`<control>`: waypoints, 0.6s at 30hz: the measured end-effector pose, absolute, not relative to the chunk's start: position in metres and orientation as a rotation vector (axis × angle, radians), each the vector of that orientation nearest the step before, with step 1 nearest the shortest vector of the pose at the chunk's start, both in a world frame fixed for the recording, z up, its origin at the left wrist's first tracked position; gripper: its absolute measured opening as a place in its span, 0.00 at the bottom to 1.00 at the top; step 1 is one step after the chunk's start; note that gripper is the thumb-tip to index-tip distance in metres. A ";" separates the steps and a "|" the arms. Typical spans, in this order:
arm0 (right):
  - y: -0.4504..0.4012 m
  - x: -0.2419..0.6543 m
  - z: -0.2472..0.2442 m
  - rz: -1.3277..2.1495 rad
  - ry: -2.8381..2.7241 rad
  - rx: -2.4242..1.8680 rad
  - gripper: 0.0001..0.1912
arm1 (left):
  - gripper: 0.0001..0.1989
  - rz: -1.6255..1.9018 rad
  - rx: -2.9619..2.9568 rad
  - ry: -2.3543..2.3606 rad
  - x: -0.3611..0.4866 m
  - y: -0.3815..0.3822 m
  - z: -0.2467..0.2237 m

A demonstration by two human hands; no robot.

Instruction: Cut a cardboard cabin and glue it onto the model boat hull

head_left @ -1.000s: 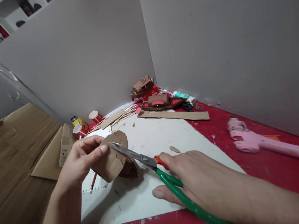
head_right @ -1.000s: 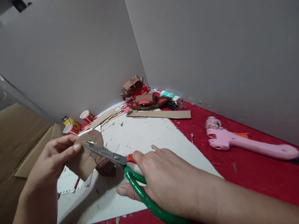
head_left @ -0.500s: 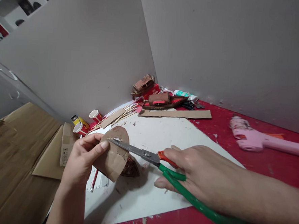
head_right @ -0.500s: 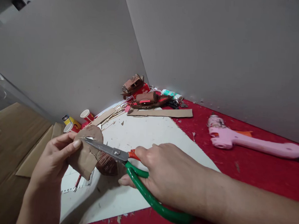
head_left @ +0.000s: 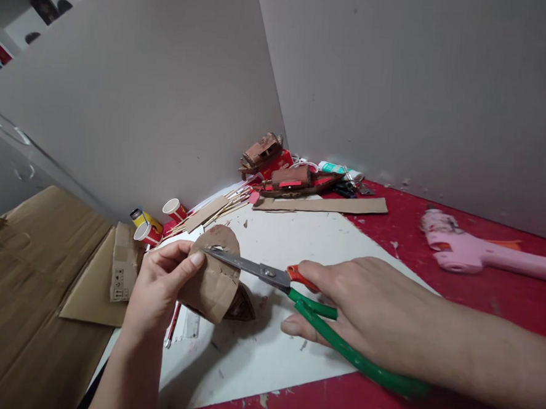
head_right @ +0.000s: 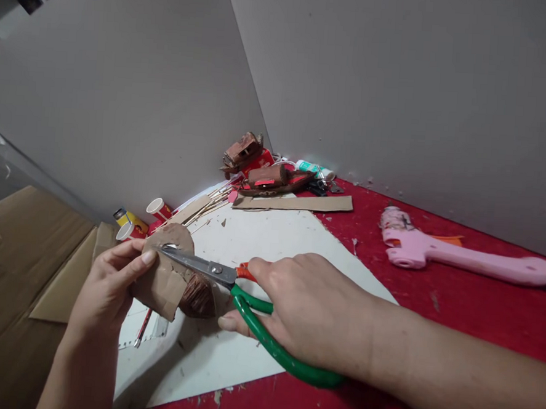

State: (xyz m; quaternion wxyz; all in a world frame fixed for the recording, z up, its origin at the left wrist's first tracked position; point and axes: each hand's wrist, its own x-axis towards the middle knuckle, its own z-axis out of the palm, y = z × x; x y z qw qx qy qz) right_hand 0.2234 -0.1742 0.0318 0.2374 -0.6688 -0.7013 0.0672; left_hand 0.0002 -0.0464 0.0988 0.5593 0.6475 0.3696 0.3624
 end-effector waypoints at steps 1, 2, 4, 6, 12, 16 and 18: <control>-0.174 0.224 0.033 0.201 -1.924 -1.838 0.26 | 0.09 0.856 1.526 0.879 0.001 -0.047 0.098; -0.175 0.224 0.035 0.226 -1.928 -1.843 0.26 | 0.09 0.855 1.526 0.890 0.002 -0.048 0.098; -0.176 0.225 0.037 0.287 -1.929 -1.864 0.25 | 0.09 0.856 1.526 0.909 0.004 -0.049 0.098; -0.177 0.226 0.039 0.333 -1.921 -1.875 0.24 | 0.10 0.859 1.530 0.910 0.003 -0.050 0.098; -0.179 0.224 0.035 0.313 -1.865 -1.826 0.23 | 0.08 0.810 1.552 0.866 -0.002 -0.050 0.103; -0.178 0.224 0.033 0.307 -1.875 -1.825 0.25 | 0.09 0.804 1.573 0.866 -0.003 -0.050 0.105; -0.177 0.224 0.032 0.314 -1.886 -1.844 0.26 | 0.10 0.812 1.587 0.871 -0.004 -0.048 0.104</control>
